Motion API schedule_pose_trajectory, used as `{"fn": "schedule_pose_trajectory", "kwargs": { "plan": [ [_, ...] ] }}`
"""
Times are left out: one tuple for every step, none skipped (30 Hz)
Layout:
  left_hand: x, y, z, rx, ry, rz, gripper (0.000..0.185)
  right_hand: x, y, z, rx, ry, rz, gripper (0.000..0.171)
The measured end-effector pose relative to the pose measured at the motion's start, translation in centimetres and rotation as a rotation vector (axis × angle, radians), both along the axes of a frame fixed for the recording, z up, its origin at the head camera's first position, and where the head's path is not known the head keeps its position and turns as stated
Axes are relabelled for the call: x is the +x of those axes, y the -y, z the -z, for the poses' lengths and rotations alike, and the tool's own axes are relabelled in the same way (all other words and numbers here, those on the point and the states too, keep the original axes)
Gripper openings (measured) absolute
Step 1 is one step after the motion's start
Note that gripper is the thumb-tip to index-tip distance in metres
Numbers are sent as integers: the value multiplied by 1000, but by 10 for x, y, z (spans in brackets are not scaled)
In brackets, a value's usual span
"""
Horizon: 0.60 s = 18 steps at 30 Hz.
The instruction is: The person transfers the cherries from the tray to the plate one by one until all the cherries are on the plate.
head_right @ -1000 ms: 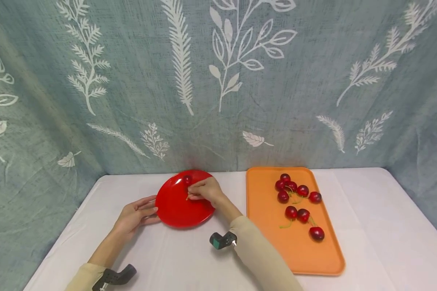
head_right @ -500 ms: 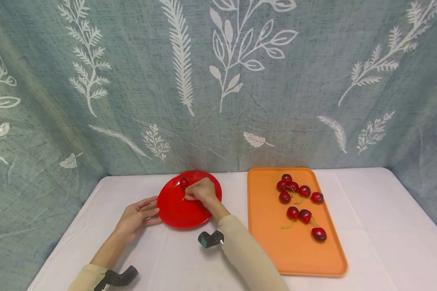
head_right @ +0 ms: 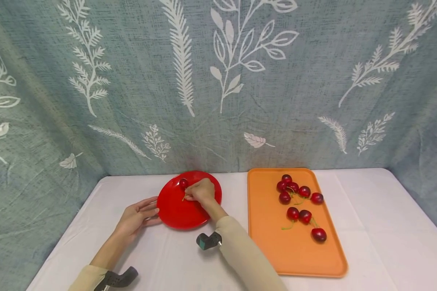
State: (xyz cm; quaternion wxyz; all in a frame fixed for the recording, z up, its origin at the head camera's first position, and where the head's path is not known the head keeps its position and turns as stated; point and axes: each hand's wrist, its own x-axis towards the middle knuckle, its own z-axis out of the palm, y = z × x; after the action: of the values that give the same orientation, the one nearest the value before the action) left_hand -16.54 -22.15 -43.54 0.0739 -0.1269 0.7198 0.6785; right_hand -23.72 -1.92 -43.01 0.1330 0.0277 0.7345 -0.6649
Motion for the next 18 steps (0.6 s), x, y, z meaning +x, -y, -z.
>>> {"fn": "schedule_pose_trajectory", "kwargs": {
  "plan": [
    [0,0,0,0,0,-2,48,0,0,0,1,-2,-2,18],
    [0,0,1,-2,0,-4,48,0,0,-1,1,-5,-4,18],
    [0,0,1,-4,1,-5,48,0,0,-1,0,-8,-7,18],
    [0,0,2,-6,1,-6,48,0,0,-1,-1,-10,-9,18],
    [0,0,2,-9,1,-6,48,0,-1,-1,-1,-12,-11,18],
    [0,-1,3,-11,0,-6,49,0,-1,-1,-1,-14,-13,17],
    [0,-1,3,-14,-1,-5,49,1,-2,-1,-1,-15,-14,17],
    [0,-1,3,-16,-2,-3,49,1,-2,-1,-1,-16,-16,17],
    [0,-2,4,-17,-3,1,49,1,-2,-1,1,-17,-17,17],
    [-1,-2,4,-15,-5,3,49,1,-3,-1,3,-17,-17,17],
    [-1,-2,4,-14,-6,8,49,2,-3,-1,2,-15,-16,17],
    [-1,-2,3,-10,-9,11,49,2,-3,-1,1,-13,-17,17],
    [0,-1,3,-9,-11,15,49,2,-4,-1,2,-13,-19,17],
    [0,-1,3,-7,-12,18,49,3,-4,-2,4,-13,-20,17],
    [0,-1,3,-6,-12,22,50,3,-4,-3,5,-10,-20,17],
    [1,0,2,-4,-12,23,50,3,-5,-4,9,-10,-24,18],
    [1,1,2,-5,-12,24,50,4,-5,-5,13,-12,-31,18],
    [2,1,1,0,-11,22,50,4,-5,-7,22,-21,-41,18]
  ]
}}
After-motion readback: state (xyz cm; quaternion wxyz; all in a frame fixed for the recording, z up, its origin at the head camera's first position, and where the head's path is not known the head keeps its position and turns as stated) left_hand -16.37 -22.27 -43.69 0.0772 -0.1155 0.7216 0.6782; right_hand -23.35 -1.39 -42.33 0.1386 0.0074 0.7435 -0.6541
